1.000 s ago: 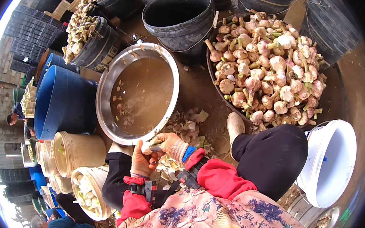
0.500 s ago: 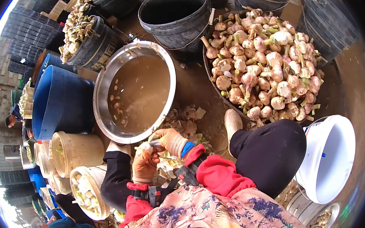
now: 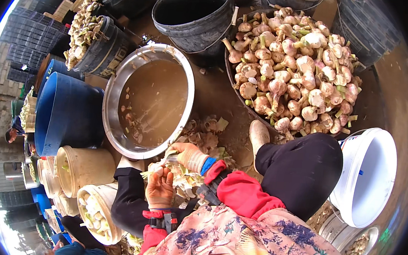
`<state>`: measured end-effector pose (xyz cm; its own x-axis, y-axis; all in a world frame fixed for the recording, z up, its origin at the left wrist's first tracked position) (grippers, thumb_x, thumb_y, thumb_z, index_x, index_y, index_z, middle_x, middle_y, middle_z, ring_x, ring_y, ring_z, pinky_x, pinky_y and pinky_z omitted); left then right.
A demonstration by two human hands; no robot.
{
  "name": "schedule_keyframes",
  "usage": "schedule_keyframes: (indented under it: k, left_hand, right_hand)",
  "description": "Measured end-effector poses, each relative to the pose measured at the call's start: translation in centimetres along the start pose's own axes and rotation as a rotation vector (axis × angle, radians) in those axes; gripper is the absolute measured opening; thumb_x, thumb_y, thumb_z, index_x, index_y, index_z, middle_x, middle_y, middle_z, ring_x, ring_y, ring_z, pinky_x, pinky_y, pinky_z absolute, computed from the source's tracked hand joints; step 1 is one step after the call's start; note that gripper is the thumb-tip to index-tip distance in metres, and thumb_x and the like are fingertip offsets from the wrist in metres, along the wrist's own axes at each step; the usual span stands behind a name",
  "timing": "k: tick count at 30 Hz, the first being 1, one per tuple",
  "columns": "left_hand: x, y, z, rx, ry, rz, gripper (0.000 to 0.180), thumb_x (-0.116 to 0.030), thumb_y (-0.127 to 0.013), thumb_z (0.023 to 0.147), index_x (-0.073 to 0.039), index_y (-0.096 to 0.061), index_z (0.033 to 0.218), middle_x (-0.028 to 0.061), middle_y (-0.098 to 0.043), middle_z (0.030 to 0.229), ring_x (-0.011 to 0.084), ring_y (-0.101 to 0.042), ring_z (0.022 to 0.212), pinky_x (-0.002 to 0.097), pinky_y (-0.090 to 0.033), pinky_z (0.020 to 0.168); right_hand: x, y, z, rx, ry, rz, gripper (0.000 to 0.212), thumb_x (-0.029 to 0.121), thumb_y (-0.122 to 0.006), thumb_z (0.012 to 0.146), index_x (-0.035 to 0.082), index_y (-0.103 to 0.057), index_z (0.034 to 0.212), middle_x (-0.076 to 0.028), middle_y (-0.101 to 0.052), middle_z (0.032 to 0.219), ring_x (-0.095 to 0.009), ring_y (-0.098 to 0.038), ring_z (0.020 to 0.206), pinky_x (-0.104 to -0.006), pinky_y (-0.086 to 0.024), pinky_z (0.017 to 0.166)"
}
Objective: The person peels garlic bulbs by hand, trimming the stems with a small blade and placing the peeled garlic into a bucket. They periodically reach into a basin of water to retrieve more garlic bulbs, discarding the skins onto the floor.
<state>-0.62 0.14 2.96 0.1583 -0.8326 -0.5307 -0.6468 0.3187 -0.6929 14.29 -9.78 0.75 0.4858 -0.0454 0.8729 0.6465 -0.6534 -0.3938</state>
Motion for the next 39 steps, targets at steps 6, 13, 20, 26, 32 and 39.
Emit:
schedule_keyframes:
  k: [6,13,20,26,32,39]
  left_hand:
    - [-0.4,-2.5,0.1,0.144,0.033,-0.103,0.05,-0.011,-0.061,0.083,-0.007,-0.039,0.128,0.0121,-0.059,0.103,0.0231,-0.059,0.092,0.0347,-0.051,0.076]
    - [-0.3,-9.3,-2.3,0.16,0.103,0.441,0.056,-0.006,-0.066,0.076,-0.006,-0.039,0.126,0.0085,-0.058,0.095,0.0189,-0.059,0.078,0.0301,-0.05,0.066]
    - [-1.8,-3.1,0.3,0.05,0.019,0.702,0.05,0.003,-0.058,0.073,0.001,-0.044,0.121,0.0041,-0.057,0.09,0.0113,-0.054,0.071,0.0208,-0.043,0.059]
    - [-1.5,-2.2,1.0,0.165,0.303,0.75,0.057,-0.001,-0.054,0.079,0.001,-0.035,0.133,0.0051,-0.056,0.098,0.012,-0.055,0.078,0.0211,-0.046,0.062]
    - [-0.4,-4.3,0.7,0.107,0.09,0.535,0.077,0.004,-0.053,0.076,-0.007,-0.015,0.142,0.0112,-0.053,0.109,0.0202,-0.058,0.091,0.0313,-0.052,0.075]
    - [-1.1,-4.4,1.2,0.251,0.033,0.572,0.096,0.007,-0.059,0.07,-0.019,-0.005,0.145,0.0132,-0.058,0.1,0.0221,-0.059,0.091,0.0366,-0.05,0.08]
  right_hand:
    - [0.6,-1.1,-0.7,0.099,-0.13,0.551,0.018,-0.002,-0.058,0.079,0.004,-0.06,0.096,-0.006,-0.062,0.087,-0.017,-0.062,0.081,-0.0296,-0.055,0.067]
    - [-6.5,6.8,1.4,-0.22,-0.102,-0.572,0.038,0.0,-0.059,0.076,0.006,-0.055,0.113,-0.015,-0.062,0.105,-0.026,-0.059,0.098,-0.0328,-0.046,0.085]
    - [-0.8,0.4,-1.0,0.178,0.035,0.16,0.043,0.007,-0.066,0.08,0.002,-0.052,0.121,-0.005,-0.059,0.114,-0.011,-0.052,0.106,-0.028,-0.04,0.094]
    - [-0.3,-0.8,-1.9,0.111,0.262,-0.106,0.03,0.007,-0.066,0.078,0.003,-0.061,0.107,-0.005,-0.064,0.098,-0.014,-0.058,0.094,-0.0281,-0.045,0.085]
    - [0.5,-0.4,-1.3,-0.028,0.127,-0.06,0.021,0.006,-0.066,0.076,0.004,-0.062,0.097,-0.003,-0.063,0.088,-0.011,-0.057,0.085,-0.0262,-0.046,0.078]
    - [-0.7,-0.3,-0.3,-0.047,-0.277,0.403,0.018,0.001,-0.067,0.075,0.004,-0.061,0.092,-0.003,-0.062,0.084,-0.012,-0.058,0.071,-0.0256,-0.049,0.06]
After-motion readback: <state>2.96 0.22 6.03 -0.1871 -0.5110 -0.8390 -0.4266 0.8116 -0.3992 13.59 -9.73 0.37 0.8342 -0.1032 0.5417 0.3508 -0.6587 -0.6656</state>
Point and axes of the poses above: each hand's wrist, its own z-axis towards the middle knuckle, its own y-axis out of the back of the hand, x = y × z, the point moved 2 cm from there along z, towards the middle knuckle
